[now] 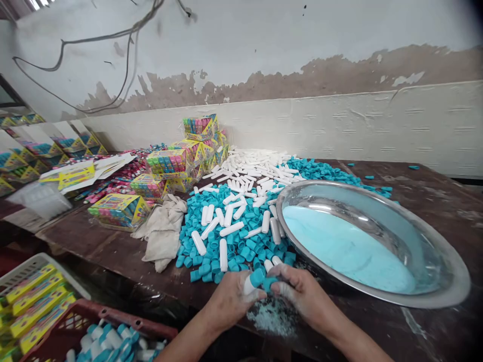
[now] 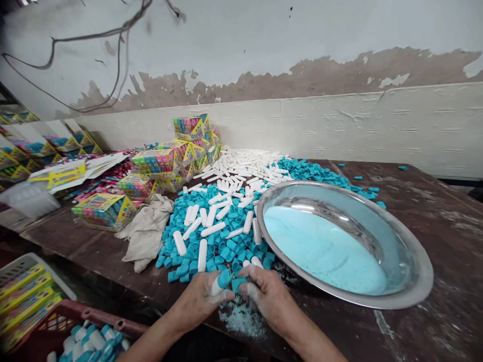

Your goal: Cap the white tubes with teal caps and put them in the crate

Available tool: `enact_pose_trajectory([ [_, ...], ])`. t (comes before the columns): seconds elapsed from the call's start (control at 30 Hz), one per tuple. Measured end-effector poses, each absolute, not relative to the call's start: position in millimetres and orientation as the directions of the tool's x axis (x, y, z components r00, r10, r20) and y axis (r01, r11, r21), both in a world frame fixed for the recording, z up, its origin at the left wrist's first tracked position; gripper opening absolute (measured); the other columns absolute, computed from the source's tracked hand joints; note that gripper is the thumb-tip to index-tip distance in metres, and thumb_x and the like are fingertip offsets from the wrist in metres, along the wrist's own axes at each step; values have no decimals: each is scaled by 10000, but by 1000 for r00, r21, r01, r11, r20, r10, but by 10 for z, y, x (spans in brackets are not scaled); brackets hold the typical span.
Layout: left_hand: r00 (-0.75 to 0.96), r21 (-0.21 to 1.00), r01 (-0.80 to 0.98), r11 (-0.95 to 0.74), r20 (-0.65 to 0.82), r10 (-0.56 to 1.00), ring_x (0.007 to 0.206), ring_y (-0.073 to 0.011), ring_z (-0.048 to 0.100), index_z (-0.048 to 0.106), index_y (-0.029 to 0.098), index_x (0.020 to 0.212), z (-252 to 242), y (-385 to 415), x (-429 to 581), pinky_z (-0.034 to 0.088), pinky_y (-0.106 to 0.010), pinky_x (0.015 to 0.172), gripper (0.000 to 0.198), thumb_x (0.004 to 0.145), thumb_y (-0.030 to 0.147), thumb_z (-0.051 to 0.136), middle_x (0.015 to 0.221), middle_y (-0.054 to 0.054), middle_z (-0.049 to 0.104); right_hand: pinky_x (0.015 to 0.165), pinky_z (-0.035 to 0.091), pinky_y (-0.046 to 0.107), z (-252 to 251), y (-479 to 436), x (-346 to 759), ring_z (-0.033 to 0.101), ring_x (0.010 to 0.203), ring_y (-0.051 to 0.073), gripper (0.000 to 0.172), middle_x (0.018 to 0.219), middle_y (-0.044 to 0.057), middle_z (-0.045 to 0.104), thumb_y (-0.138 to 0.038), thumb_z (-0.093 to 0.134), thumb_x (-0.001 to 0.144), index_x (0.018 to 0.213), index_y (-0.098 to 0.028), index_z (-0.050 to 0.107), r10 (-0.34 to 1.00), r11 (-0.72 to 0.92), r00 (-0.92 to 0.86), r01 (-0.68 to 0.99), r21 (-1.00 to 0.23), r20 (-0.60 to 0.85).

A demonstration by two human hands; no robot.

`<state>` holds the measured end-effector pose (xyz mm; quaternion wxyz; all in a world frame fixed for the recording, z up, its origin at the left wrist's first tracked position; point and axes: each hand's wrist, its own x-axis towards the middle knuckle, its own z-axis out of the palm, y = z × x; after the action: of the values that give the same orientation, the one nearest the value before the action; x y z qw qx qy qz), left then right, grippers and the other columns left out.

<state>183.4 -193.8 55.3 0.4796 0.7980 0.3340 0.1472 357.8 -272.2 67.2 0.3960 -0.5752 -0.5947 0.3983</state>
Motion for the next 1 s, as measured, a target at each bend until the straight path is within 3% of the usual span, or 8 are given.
enact_pose_trajectory([
  [0.1,707,632,573,-521,-59,705,654,-147,531,539,170,712,545,-1918,1802,332,-221,578,173,766,335,542,687,1,588,434,311,208,743,-2770,3639,394,445,80,206,593,-30,514,-381,499,809,799,-177,522,997,-67,-23,149,-987,-71],
  [0.2,731,453,631,-631,-75,678,729,-187,586,546,191,797,527,-1936,1782,374,-240,599,90,771,257,491,780,-24,637,410,277,201,792,-2795,3637,372,415,67,211,569,-36,506,-380,529,793,774,-171,515,993,-106,-30,121,-987,-110],
  [0.37,748,310,655,-689,-138,649,792,-222,612,542,193,891,536,-2012,1813,444,-283,647,170,741,190,460,853,-50,655,400,275,198,748,-2760,3604,372,392,64,194,519,-46,505,-345,575,748,708,-170,503,987,-144,-42,152,-978,-152],
  [0.57,731,191,681,-707,-233,641,771,-241,622,545,165,907,610,-2010,1884,473,-325,670,189,743,168,452,828,-91,658,373,248,199,691,-2676,3661,346,357,60,244,498,-48,531,-387,597,715,676,-175,481,969,-190,-161,-8,-982,-186],
  [0.67,732,219,682,-698,-215,647,771,-244,619,549,164,916,580,-1997,1905,464,-322,666,191,742,172,471,835,-93,657,388,236,203,660,-2657,3670,324,374,57,269,498,-55,505,-410,606,707,671,-174,483,972,-184,-156,-34,-982,-177],
  [0.87,781,533,585,-612,-165,603,686,-165,567,560,194,846,563,-1957,1778,371,-215,576,265,743,438,574,755,-11,622,415,229,208,568,-2650,3697,318,423,63,284,533,-57,462,-433,592,710,675,-176,477,979,-166,-123,-35,-986,-160],
  [1.0,740,640,573,-512,-135,659,639,-129,486,536,167,769,591,-1873,1518,318,-208,578,236,785,402,522,690,15,549,427,238,210,500,-2629,3687,321,424,71,191,523,-50,463,-348,540,728,667,-181,469,978,-193,-70,58,-979,-197],
])
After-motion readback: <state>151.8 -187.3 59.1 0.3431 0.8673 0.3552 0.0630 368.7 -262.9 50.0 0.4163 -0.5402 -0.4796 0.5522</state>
